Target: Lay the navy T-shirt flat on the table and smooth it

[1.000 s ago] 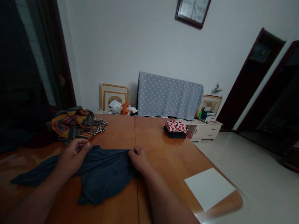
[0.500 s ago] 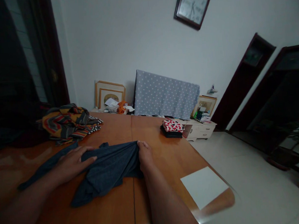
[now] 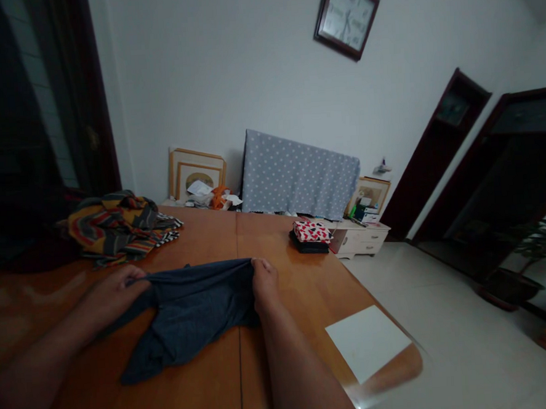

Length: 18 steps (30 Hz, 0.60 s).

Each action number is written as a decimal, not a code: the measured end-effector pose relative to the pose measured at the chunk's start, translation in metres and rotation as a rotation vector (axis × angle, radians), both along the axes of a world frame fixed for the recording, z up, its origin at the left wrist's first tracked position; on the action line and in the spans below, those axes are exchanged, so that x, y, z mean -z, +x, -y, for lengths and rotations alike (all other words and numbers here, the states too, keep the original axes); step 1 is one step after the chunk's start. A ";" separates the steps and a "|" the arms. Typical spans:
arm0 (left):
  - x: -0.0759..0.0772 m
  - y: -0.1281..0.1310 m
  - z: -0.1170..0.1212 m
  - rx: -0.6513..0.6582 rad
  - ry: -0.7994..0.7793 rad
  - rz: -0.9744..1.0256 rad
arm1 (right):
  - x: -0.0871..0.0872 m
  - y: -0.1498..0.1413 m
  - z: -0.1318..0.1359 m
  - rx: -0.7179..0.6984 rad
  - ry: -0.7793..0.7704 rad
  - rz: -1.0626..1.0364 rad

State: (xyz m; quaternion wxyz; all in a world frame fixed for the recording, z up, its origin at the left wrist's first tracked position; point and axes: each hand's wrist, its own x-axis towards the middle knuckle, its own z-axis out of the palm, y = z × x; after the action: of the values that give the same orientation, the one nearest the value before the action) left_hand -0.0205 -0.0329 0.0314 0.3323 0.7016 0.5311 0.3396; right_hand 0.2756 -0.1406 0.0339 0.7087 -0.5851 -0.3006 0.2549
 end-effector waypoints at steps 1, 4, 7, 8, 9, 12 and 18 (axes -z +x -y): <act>-0.004 0.001 0.004 0.021 -0.065 0.114 | 0.001 0.001 -0.001 -0.004 0.008 -0.016; -0.016 0.004 0.013 0.086 -0.287 0.482 | 0.004 0.005 -0.004 -0.020 0.027 -0.075; -0.024 0.002 0.013 0.044 -0.406 0.813 | 0.011 0.012 -0.009 -0.033 0.021 -0.148; -0.026 0.001 0.012 0.012 -0.402 0.888 | 0.014 0.014 -0.011 -0.030 0.018 -0.169; -0.028 0.000 0.011 0.000 -0.387 0.955 | 0.017 0.017 -0.013 -0.018 0.014 -0.183; -0.029 -0.001 0.009 0.023 -0.325 1.077 | 0.026 0.026 -0.017 0.076 -0.005 -0.180; -0.020 0.008 0.012 -0.158 -0.080 0.789 | 0.031 0.037 -0.018 0.193 -0.050 -0.071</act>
State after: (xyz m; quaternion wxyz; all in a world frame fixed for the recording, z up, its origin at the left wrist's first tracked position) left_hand -0.0126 -0.0452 0.0510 0.5107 0.4610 0.4277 0.5863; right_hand 0.3121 -0.1228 0.0028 0.7255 -0.6193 -0.2110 0.2135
